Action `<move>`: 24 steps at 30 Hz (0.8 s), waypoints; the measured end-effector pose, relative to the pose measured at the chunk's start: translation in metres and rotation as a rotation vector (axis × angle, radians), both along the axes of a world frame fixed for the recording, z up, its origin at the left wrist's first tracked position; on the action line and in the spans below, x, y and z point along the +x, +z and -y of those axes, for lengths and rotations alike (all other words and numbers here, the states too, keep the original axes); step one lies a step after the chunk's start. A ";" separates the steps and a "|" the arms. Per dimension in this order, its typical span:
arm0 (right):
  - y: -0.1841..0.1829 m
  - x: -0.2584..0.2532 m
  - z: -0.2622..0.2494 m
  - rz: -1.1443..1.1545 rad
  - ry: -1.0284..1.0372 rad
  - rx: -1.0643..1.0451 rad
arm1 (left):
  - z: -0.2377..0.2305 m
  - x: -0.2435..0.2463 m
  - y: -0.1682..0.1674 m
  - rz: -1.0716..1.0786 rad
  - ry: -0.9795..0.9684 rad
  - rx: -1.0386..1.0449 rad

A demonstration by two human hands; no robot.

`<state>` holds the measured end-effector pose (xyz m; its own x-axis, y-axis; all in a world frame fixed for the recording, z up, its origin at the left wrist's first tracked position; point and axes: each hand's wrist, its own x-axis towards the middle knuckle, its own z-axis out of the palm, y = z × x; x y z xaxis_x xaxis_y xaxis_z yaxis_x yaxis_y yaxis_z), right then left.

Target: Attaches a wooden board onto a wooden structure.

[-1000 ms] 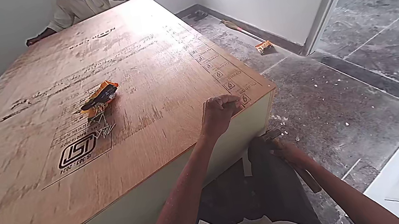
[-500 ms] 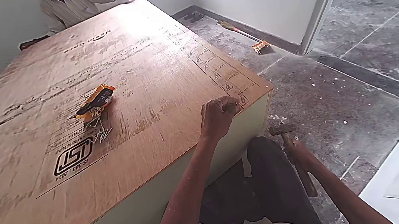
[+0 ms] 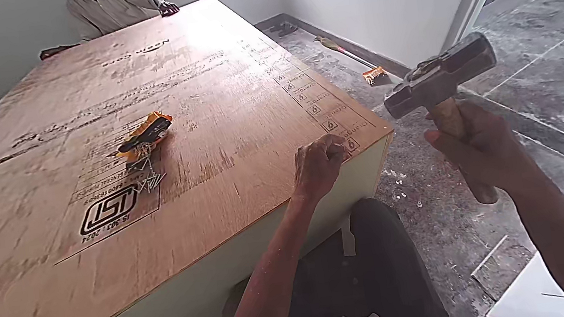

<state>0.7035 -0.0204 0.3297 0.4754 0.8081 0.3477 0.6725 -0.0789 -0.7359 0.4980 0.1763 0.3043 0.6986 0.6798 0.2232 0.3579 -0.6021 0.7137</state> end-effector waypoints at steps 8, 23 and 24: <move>0.070 -0.023 -0.037 0.547 0.101 -0.166 | -0.001 0.001 0.004 -0.020 0.026 -0.052; 0.080 -0.038 -0.059 0.474 0.104 -0.327 | 0.000 0.001 0.004 -0.017 0.029 -0.045; 0.078 -0.037 -0.062 0.503 0.130 -0.430 | 0.000 0.002 0.004 -0.013 0.033 -0.038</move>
<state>0.6666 0.0414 0.4081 0.2289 0.9640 0.1356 0.9490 -0.1900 -0.2514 0.4997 0.1766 0.3086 0.6783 0.7103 0.1881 0.3863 -0.5624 0.7310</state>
